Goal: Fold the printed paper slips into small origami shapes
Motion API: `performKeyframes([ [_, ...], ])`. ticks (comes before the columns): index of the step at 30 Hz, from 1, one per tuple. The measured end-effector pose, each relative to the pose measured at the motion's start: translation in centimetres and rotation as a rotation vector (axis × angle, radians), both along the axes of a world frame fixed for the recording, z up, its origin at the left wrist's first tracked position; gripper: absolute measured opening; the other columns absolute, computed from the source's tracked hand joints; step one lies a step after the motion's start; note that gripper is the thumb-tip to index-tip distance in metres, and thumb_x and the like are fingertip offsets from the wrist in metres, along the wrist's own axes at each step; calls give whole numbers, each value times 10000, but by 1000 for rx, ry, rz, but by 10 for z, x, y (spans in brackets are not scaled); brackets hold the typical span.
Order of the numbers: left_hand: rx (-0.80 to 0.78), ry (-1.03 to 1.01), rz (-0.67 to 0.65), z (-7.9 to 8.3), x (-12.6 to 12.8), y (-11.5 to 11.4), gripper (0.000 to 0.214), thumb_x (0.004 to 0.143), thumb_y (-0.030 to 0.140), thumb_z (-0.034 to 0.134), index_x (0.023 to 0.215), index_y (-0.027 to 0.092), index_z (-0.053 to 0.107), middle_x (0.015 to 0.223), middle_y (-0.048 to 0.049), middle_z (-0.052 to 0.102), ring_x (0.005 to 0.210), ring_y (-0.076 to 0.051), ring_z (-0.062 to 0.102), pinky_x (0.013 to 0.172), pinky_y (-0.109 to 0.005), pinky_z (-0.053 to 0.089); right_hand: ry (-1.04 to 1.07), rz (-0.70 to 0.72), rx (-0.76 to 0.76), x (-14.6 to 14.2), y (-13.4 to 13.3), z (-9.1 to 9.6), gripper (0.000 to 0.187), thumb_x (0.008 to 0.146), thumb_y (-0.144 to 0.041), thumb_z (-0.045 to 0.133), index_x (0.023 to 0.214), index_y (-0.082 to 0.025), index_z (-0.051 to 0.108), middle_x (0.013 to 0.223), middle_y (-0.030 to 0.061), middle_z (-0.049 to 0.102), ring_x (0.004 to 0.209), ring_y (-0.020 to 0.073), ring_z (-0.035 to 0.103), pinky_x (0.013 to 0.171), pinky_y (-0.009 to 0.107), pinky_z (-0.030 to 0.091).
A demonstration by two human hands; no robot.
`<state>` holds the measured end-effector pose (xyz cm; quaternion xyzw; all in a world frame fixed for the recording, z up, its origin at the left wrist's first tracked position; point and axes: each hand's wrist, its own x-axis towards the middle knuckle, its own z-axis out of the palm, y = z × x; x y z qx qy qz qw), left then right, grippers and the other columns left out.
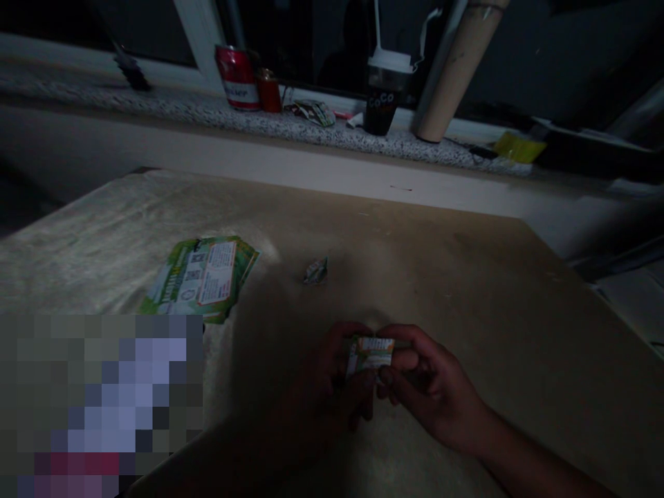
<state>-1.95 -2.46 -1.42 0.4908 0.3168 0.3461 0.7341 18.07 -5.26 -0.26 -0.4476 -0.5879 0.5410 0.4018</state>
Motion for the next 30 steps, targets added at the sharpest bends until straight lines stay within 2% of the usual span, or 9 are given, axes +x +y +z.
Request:
performKeyframes([
  [4, -28, -40, -54, 0, -2, 2, 509, 988, 462, 665, 1376, 243, 420, 704, 34, 669, 512, -104, 604, 474, -177, 478, 60, 35, -8, 1, -2, 3, 361, 997, -195, 645, 1318, -318, 535, 814, -11, 754, 633, 114, 665, 531, 187, 500],
  [9, -61, -70, -95, 0, -3, 0, 531, 967, 510, 678, 1359, 243, 441, 784, 8, 692, 498, -87, 594, 452, -162, 468, 156, 35, 15, -1, -3, 6, 426, 1007, -160, 621, 1367, -354, 500, 887, -15, 756, 704, 118, 699, 630, 212, 577],
  [15, -84, -22, -55, -4, -4, 0, 729, 913, 497, 758, 1476, 251, 366, 705, 26, 703, 510, -116, 622, 466, -183, 493, 112, 22, -4, 2, -5, 8, 295, 1035, -244, 615, 1308, -333, 548, 856, 4, 750, 686, 131, 685, 576, 208, 536],
  [17, -95, 3, -19, -2, -3, 3, 704, 865, 553, 784, 1398, 215, 472, 775, -12, 731, 533, -127, 641, 471, -204, 513, 90, 26, 0, 3, -6, 8, 309, 1035, -260, 618, 1322, -338, 535, 861, 6, 752, 707, 144, 696, 585, 221, 542],
  [20, -84, 45, 9, 5, -1, 7, 517, 861, 615, 748, 1062, 145, 666, 750, -35, 709, 560, -127, 635, 477, -200, 505, 62, 29, 8, 4, -7, 5, 375, 1035, -277, 617, 1376, -354, 482, 861, 2, 758, 707, 151, 690, 590, 235, 536],
  [22, -79, 80, 44, 7, 0, 7, 489, 886, 628, 706, 933, 142, 686, 727, -27, 686, 559, -122, 621, 469, -193, 486, 57, 19, -3, 3, -5, 4, 409, 1040, -295, 610, 1408, -352, 442, 885, 5, 754, 715, 152, 682, 606, 246, 531],
  [24, -57, 121, 68, 6, -1, 6, 473, 911, 626, 676, 911, 153, 682, 718, -13, 673, 558, -120, 612, 470, -192, 477, 43, -16, 3, 3, -2, 3, 396, 1040, -326, 609, 1404, -328, 451, 871, 1, 726, 692, 148, 654, 594, 249, 510],
  [27, 13, 194, 63, 3, -3, 2, 449, 955, 605, 630, 893, 162, 668, 693, 4, 651, 567, -120, 610, 493, -195, 474, -73, -26, 85, 4, 5, 3, 179, 1045, -384, 581, 1103, -228, 645, 743, -6, 645, 626, 136, 576, 561, 250, 450],
  [30, 78, 255, 52, 1, -4, 0, 437, 979, 590, 598, 904, 167, 678, 692, 4, 650, 581, -127, 623, 513, -201, 475, -192, -21, 183, 5, 9, 5, 338, 1049, -396, 552, 807, -184, 653, 651, -5, 587, 581, 126, 525, 543, 259, 411],
])
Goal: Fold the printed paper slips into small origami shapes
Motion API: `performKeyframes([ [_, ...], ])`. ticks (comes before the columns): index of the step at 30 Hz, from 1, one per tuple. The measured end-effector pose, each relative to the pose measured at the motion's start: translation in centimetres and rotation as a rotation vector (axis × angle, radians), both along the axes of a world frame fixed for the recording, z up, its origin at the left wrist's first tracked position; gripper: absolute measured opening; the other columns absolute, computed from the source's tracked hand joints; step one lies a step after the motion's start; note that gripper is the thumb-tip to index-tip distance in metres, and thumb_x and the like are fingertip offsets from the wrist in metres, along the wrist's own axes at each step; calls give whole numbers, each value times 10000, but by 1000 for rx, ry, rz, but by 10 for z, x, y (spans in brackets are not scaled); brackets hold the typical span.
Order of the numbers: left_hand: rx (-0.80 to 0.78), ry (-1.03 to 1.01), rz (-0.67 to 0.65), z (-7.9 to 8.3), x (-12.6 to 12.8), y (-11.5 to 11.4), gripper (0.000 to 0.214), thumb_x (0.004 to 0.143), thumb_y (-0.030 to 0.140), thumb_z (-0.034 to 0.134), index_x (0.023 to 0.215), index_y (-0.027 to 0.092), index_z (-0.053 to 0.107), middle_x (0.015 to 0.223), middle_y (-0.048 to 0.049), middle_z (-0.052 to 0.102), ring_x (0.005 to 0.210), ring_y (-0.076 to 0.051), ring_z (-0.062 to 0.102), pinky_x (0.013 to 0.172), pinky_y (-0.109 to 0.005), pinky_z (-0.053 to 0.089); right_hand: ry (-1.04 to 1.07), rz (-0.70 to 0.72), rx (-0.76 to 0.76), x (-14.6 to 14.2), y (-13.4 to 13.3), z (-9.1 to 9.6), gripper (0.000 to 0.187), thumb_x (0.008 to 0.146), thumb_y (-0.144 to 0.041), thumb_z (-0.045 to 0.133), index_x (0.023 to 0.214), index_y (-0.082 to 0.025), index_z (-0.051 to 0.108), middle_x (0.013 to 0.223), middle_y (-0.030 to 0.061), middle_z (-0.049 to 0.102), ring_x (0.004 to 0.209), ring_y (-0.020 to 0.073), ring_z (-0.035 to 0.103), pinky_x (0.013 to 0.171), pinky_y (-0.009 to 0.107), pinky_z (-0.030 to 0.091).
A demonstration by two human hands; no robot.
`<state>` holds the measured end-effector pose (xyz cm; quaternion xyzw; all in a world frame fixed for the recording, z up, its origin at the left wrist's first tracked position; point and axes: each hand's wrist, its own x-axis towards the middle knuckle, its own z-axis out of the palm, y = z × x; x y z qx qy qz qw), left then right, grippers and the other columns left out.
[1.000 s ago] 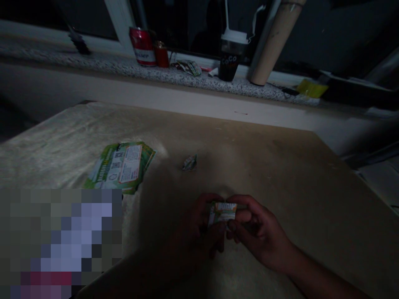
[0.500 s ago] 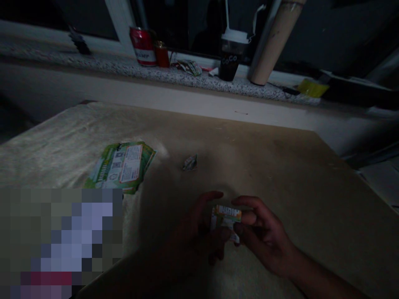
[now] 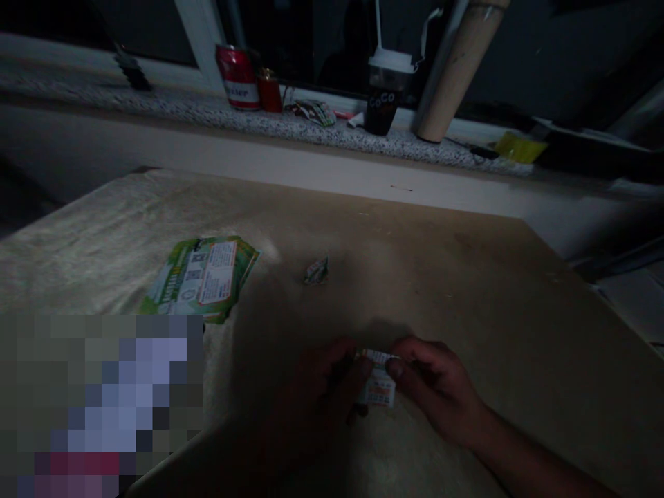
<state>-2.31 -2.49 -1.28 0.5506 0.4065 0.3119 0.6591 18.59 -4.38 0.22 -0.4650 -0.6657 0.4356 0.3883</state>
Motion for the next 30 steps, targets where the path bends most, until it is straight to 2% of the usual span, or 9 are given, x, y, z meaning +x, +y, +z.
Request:
performKeyframes([
  [4, 54, 60, -33, 7, -1, -2, 451, 1000, 589, 539, 944, 170, 695, 692, -14, 672, 558, -143, 627, 501, -218, 475, -57, -32, 45, -1, -3, 5, 328, 1037, -359, 570, 789, -175, 679, 604, -9, 585, 531, 115, 522, 486, 239, 379],
  [9, 245, 171, -20, 13, -3, -4, 405, 1029, 522, 508, 925, 182, 702, 696, -20, 686, 571, -148, 635, 532, -228, 475, -15, -50, 23, -5, -3, 7, 339, 1024, -334, 590, 738, -172, 675, 545, -6, 619, 475, 104, 563, 449, 207, 398],
  [14, 130, 60, -1, 4, -3, -2, 423, 1015, 563, 528, 860, 185, 641, 681, -2, 662, 576, -143, 632, 510, -208, 473, 0, 7, -61, -3, 3, 5, 363, 1021, -363, 581, 728, -165, 662, 583, 15, 648, 516, 113, 571, 491, 222, 412],
  [21, 61, 46, -22, 3, -3, -2, 408, 966, 560, 600, 845, 175, 666, 657, 13, 609, 566, -133, 575, 501, -206, 429, -88, 27, 54, 2, -4, 6, 381, 1025, -335, 566, 681, -180, 619, 527, -30, 521, 447, 87, 438, 446, 244, 292],
  [28, 247, 160, -84, 12, -4, 5, 404, 1003, 437, 559, 723, 169, 673, 615, 20, 572, 568, -121, 514, 516, -220, 354, -90, 113, 53, 1, -1, 4, 375, 1002, -292, 560, 639, -196, 558, 507, -48, 471, 449, 89, 431, 453, 240, 302],
  [30, 235, 162, -86, 12, -4, 5, 418, 995, 462, 563, 718, 168, 673, 613, 17, 572, 568, -125, 520, 514, -223, 354, -113, 130, 71, 1, -1, 5, 422, 1010, -285, 555, 599, -198, 522, 488, -60, 426, 435, 81, 404, 456, 243, 294],
])
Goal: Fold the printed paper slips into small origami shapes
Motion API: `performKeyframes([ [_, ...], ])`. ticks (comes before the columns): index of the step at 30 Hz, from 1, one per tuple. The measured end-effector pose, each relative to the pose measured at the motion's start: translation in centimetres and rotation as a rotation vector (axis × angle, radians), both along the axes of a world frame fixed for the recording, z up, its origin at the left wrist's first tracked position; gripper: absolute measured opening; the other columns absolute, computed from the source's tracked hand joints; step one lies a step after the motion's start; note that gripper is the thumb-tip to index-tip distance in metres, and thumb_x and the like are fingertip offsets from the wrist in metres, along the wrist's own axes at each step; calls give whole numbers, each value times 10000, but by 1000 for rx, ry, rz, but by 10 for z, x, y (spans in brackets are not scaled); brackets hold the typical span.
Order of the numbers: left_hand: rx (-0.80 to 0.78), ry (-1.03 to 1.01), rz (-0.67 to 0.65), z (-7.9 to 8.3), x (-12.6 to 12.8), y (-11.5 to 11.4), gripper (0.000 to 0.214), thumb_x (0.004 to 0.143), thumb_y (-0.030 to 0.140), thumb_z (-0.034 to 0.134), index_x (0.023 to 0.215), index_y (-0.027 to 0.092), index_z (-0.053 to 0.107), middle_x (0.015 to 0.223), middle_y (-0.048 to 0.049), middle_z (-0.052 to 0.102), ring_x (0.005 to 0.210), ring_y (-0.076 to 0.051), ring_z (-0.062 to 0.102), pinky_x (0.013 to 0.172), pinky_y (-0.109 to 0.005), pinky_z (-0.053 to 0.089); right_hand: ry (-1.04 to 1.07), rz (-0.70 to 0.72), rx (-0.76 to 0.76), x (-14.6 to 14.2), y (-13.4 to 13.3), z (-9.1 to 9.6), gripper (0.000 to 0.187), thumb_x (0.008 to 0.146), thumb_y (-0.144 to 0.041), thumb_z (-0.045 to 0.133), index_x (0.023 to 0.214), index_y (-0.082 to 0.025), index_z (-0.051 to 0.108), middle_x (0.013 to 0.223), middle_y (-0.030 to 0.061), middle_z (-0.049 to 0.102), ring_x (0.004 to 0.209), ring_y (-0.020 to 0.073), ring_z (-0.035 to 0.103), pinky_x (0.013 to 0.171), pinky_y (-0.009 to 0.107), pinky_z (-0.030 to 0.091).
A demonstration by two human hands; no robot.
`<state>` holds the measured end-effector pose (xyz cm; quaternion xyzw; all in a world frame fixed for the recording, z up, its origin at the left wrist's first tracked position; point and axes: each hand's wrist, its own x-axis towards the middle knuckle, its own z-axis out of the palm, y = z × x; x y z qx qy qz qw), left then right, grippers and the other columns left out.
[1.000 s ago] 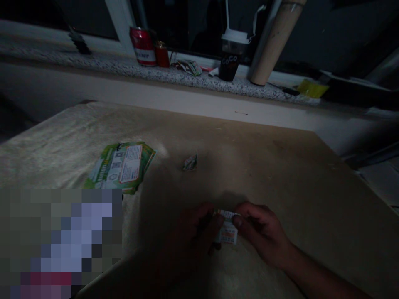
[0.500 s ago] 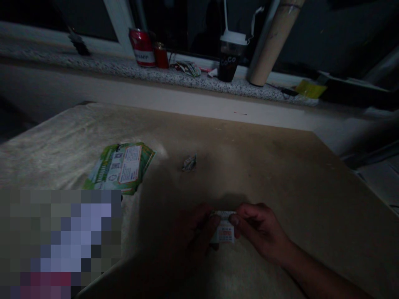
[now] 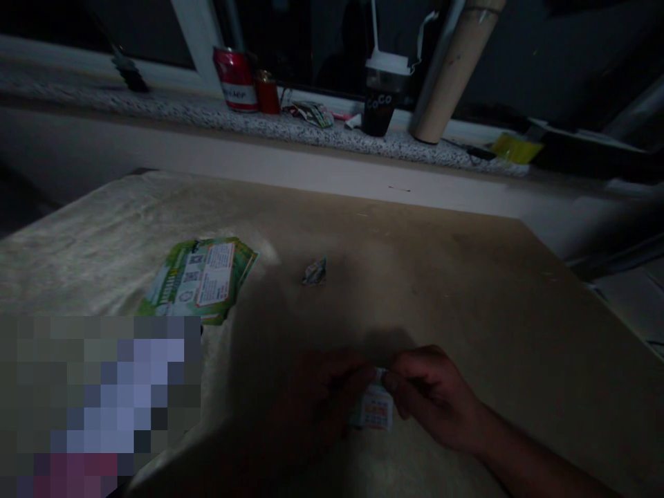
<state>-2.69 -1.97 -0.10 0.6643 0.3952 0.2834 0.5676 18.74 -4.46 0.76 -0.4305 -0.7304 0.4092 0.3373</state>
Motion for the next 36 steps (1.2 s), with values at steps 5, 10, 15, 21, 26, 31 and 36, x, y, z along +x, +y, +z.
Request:
performKeyframes([
  [5, -174, -71, -27, -3, 3, -1, 385, 956, 517, 604, 853, 171, 736, 652, 10, 626, 540, -123, 536, 504, -220, 385, -7, 44, 46, 1, 0, 5, 456, 1029, -274, 543, 581, -202, 495, 508, -60, 420, 451, 80, 403, 488, 256, 313],
  [10, -16, 12, -37, 7, 3, -1, 393, 969, 384, 570, 654, 166, 658, 573, 35, 523, 537, -109, 482, 500, -211, 335, 3, 72, 9, 1, 0, 4, 484, 1054, -307, 520, 580, -211, 509, 509, -52, 456, 459, 88, 450, 498, 255, 352],
  [15, -85, -22, 0, 1, 4, -2, 341, 959, 441, 597, 793, 180, 741, 631, 7, 631, 566, -138, 565, 504, -212, 402, 17, 64, -14, 0, 1, 4, 480, 1047, -308, 531, 580, -201, 518, 508, -52, 460, 460, 83, 452, 494, 241, 350],
  [21, -14, 33, -30, -4, 4, -2, 359, 974, 438, 601, 790, 176, 763, 654, -2, 666, 610, -149, 583, 551, -237, 398, 9, 90, -14, 0, 3, 3, 457, 1036, -285, 540, 588, -202, 508, 523, -53, 446, 476, 87, 442, 508, 249, 337],
  [26, -111, -26, -12, -9, 4, -1, 349, 973, 467, 601, 901, 179, 784, 714, -15, 705, 617, -150, 616, 542, -231, 431, 25, 72, -38, 1, 3, -2, 429, 1028, -282, 552, 609, -203, 517, 532, -62, 408, 477, 88, 397, 490, 249, 311],
  [31, -289, -97, 60, -14, 6, 0, 464, 902, 537, 687, 1213, 192, 706, 690, 5, 689, 540, -152, 619, 478, -225, 466, 67, 45, -25, 1, 3, -2, 433, 1026, -283, 553, 604, -200, 511, 508, -64, 414, 453, 80, 408, 473, 236, 308],
  [36, -232, -107, -2, -3, 5, 0, 387, 965, 503, 596, 809, 164, 696, 651, 6, 635, 531, -129, 608, 464, -197, 454, 23, -5, 21, 1, 3, -2, 416, 1006, -274, 564, 605, -196, 490, 507, -79, 347, 448, 71, 362, 456, 222, 274],
])
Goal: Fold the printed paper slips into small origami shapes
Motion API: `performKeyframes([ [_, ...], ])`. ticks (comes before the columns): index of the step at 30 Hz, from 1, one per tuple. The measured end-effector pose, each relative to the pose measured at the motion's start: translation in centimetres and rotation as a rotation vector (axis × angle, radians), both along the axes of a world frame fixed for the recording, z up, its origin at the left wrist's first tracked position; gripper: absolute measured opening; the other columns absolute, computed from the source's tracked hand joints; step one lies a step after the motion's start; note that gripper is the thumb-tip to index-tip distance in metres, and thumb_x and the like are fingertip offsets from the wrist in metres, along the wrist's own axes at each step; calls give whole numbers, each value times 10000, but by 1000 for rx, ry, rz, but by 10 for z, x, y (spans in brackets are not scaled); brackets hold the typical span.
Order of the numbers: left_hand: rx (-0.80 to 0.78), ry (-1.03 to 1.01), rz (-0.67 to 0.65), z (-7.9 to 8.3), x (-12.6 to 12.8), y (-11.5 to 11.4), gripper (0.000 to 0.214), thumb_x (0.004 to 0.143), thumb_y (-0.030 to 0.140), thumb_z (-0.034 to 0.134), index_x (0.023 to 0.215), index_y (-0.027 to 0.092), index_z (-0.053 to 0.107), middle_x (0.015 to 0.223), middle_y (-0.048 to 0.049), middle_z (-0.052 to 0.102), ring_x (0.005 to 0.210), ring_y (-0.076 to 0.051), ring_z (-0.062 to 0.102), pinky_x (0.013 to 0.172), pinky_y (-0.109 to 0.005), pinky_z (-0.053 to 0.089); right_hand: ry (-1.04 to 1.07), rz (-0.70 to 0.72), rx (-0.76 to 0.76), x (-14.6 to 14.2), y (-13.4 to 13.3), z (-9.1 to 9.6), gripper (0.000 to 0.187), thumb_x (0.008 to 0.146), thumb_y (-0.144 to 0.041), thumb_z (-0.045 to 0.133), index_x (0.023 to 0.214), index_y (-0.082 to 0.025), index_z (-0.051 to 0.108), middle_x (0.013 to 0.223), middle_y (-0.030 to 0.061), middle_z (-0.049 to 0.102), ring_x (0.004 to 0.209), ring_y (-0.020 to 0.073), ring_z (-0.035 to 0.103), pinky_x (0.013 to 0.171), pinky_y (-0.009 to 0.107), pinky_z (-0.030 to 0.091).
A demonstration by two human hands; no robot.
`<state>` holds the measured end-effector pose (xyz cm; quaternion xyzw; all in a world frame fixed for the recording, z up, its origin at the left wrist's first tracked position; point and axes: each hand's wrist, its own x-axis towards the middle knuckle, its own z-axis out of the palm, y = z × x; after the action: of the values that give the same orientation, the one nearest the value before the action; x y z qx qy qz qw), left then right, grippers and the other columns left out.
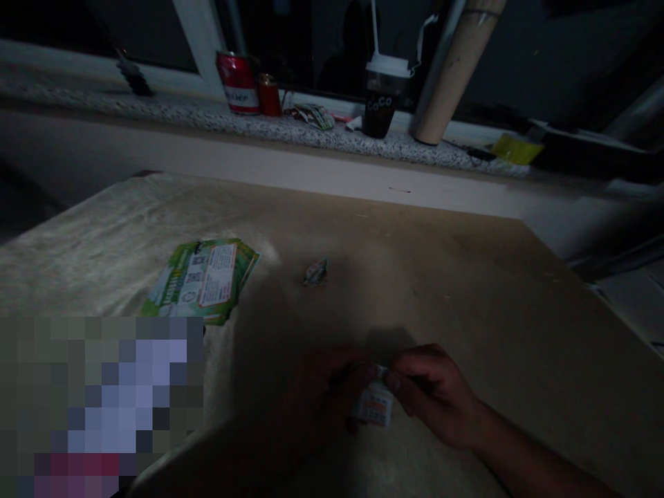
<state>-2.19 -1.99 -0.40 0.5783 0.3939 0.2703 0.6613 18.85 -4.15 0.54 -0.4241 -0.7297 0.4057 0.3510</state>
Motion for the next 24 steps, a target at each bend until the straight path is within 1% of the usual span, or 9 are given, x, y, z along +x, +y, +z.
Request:
performKeyframes([
  [3, 42, 42, 5, 5, -1, -1, 364, 979, 458, 574, 784, 168, 675, 643, 20, 612, 525, -119, 602, 461, -184, 440, -7, 0, 14, 0, 1, -1, 399, 992, -254, 574, 609, -194, 479, 505, -86, 336, 441, 62, 347, 448, 213, 255],
  [7, 105, 71, 16, 5, -2, -1, 362, 989, 437, 558, 801, 167, 710, 634, 15, 635, 516, -114, 598, 471, -185, 437, -21, -19, 24, 0, 1, -1, 440, 1008, -260, 566, 587, -188, 461, 505, -85, 330, 447, 57, 336, 458, 214, 251],
  [11, 64, 84, 9, 8, -2, -1, 341, 982, 440, 561, 875, 176, 749, 671, 6, 677, 518, -123, 622, 464, -188, 447, 12, -17, -40, 1, 1, -2, 407, 1008, -287, 569, 619, -188, 503, 511, -81, 357, 451, 64, 349, 450, 207, 261],
  [15, 76, 108, 33, 13, -1, -1, 331, 965, 423, 557, 858, 173, 746, 651, 9, 665, 517, -128, 626, 468, -192, 452, 37, -13, -62, 2, 2, -3, 369, 994, -275, 555, 637, -190, 513, 521, -72, 390, 465, 74, 372, 459, 206, 284],
  [20, 91, 95, 28, 8, -1, -2, 327, 964, 433, 562, 851, 176, 729, 675, 5, 671, 526, -129, 638, 482, -192, 468, 15, -22, -37, 1, 3, -3, 379, 972, -235, 546, 602, -193, 470, 532, -81, 316, 470, 71, 318, 457, 210, 255],
  [24, 104, 111, 11, 3, -1, -5, 333, 968, 435, 564, 822, 178, 718, 673, 7, 659, 537, -130, 646, 472, -181, 467, -10, -48, -28, 0, 1, -2, 391, 949, -202, 550, 594, -206, 384, 544, -86, 258, 475, 66, 270, 442, 211, 205],
])
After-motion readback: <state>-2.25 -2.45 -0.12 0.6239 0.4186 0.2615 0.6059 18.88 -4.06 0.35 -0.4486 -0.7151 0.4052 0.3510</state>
